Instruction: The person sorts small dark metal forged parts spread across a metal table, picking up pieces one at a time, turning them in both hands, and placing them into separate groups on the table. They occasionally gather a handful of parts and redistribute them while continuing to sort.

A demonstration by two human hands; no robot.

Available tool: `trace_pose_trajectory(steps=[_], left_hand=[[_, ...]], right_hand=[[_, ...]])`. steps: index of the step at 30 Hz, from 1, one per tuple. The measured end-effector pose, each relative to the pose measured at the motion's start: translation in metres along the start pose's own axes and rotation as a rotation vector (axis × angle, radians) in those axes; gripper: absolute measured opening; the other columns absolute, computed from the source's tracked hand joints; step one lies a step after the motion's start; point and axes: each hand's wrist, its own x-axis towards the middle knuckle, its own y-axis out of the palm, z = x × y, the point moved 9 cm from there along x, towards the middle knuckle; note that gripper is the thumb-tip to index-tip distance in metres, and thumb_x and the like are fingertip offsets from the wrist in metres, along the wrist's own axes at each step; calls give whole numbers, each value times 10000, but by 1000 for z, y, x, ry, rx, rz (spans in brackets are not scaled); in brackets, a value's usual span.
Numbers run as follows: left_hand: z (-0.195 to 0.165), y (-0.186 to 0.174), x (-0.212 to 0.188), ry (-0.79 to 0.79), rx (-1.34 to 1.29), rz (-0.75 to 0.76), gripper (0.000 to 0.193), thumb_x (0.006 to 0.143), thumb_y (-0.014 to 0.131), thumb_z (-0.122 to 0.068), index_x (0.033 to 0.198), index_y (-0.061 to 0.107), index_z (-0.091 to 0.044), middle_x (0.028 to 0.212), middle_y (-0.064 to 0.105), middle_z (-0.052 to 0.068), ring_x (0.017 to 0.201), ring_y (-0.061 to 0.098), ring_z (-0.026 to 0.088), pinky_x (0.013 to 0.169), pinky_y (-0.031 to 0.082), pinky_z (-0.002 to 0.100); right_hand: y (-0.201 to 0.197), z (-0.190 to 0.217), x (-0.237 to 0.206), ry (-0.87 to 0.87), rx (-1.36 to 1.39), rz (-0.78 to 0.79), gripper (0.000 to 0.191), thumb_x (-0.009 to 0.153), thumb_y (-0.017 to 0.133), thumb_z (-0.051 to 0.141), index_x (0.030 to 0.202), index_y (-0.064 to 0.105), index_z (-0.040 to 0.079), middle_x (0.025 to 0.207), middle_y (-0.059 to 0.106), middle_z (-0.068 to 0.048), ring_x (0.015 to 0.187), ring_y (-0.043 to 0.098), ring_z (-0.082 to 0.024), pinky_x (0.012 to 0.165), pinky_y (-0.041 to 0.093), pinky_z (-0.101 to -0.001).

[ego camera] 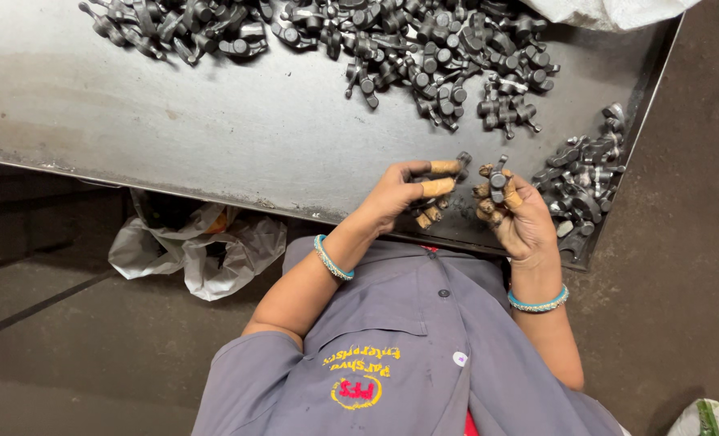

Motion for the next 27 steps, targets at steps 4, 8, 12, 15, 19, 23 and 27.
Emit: trace_pose_trajectory(steps=[4,8,12,15,19,23,27], left_hand=[[18,0,0,-144,-262,12,388,949,677,-262,1190,670,42,952,758,138,738,750,205,617,632,336],[26,0,-2,-195,-364,7,511,982,629,-441,1150,697,37,949,762,120,731,770,207,555,604,299],[16,-9,-4,-99,-337,14,533,1014,649,-458,1228,701,28,1017,768,107,738,739,165,543,551,240],[10,-22,-7,-85,-395,-31,560,1027,638,-443,1271,668,60,1069,745,132,837,736,177,723,624,294],[-1,-27,-12,-55,-360,-12,645,1021,579,-541,1245,693,53,1023,769,141,725,717,154,598,574,248],[-9,-22,-16,-42,-321,5,696,1015,538,-591,1267,677,42,1040,763,147,724,720,164,599,582,268],[-8,-17,-18,-68,-219,-12,733,994,484,-642,1300,650,3,1082,746,123,747,738,183,582,586,276]], right_hand=[[23,18,-7,-201,-278,9,368,945,753,67,1281,650,-44,1176,720,-110,1026,698,-172,941,570,-292],[72,41,-15,-472,-898,89,304,918,698,-105,1199,718,9,1156,732,-85,1093,654,-220,993,547,-330],[104,46,-5,-709,-1655,-20,476,762,666,-152,1192,733,41,1173,704,-127,1097,589,-326,964,506,-410],[106,37,-3,-772,-1800,-36,473,731,703,-136,1160,737,61,1116,688,-115,1072,591,-343,948,479,-437],[68,36,-4,-630,-1689,-161,342,792,780,-82,1107,710,29,1054,675,-116,1021,607,-324,898,505,-403],[24,34,-1,-447,-1008,-139,284,893,729,-64,1162,654,-12,1123,714,-54,1036,678,-147,946,554,-288],[15,30,-4,-385,-653,-50,298,936,715,-54,1223,639,-32,1153,688,-64,1056,664,-116,945,567,-271]])
